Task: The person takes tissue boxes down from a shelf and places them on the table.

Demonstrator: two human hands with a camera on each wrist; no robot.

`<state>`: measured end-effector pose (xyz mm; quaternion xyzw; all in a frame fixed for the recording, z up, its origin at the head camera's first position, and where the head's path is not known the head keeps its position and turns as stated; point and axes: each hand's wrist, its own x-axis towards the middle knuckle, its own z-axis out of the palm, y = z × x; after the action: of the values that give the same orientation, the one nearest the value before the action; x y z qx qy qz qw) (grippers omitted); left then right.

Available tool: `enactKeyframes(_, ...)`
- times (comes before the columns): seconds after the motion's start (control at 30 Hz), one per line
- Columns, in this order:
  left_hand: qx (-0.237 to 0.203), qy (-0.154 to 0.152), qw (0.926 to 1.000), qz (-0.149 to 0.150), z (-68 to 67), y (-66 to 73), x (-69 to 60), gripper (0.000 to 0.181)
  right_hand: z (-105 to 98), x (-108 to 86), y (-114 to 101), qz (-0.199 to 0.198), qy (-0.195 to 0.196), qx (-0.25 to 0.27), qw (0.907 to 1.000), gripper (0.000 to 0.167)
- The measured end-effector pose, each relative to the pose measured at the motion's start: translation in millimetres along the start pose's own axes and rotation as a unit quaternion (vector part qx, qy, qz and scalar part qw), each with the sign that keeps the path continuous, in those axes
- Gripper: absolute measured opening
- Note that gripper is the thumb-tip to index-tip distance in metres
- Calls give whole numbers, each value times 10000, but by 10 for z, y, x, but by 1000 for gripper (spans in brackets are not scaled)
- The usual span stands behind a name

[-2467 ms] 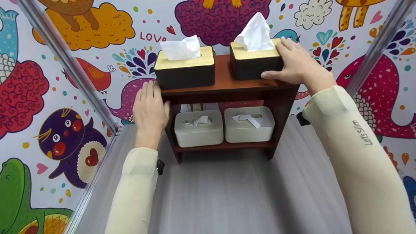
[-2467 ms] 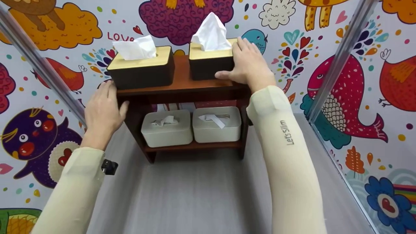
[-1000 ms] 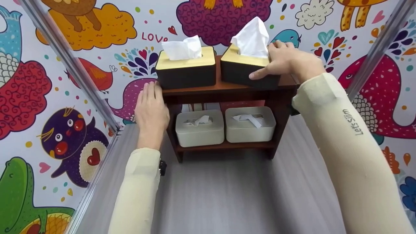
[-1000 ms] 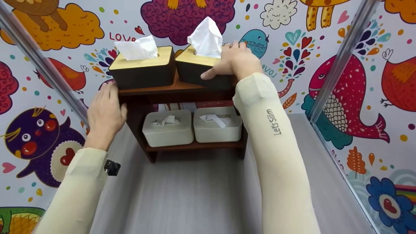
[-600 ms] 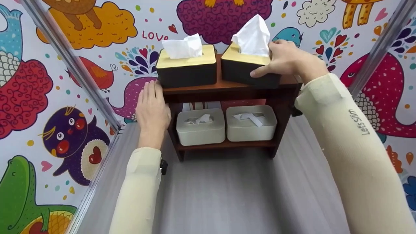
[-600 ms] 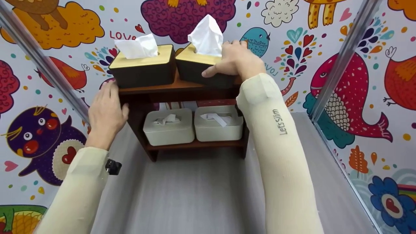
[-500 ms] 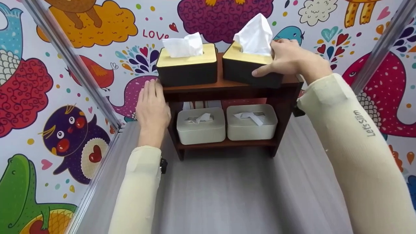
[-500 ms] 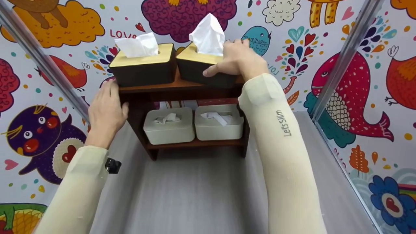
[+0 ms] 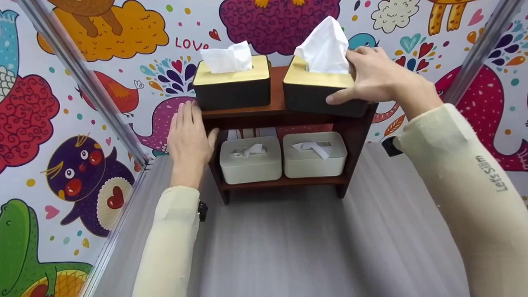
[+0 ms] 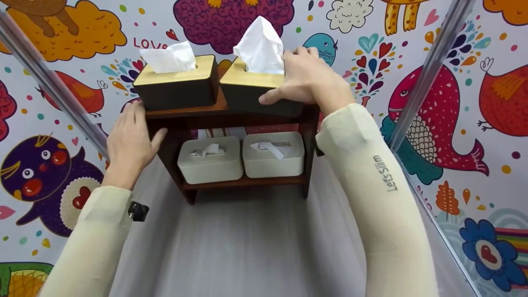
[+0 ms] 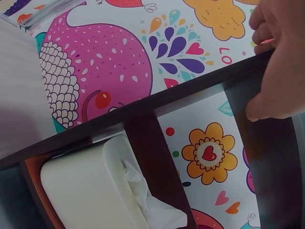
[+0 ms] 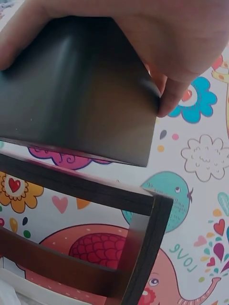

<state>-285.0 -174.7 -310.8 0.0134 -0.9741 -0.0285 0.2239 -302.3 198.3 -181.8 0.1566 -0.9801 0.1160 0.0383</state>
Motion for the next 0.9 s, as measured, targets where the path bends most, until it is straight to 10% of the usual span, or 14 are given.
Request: enactKeyframes(0.9,69,-176,9998,18,5,1,14,79,186,-596,-71,-1511,733,-216,9856,106)
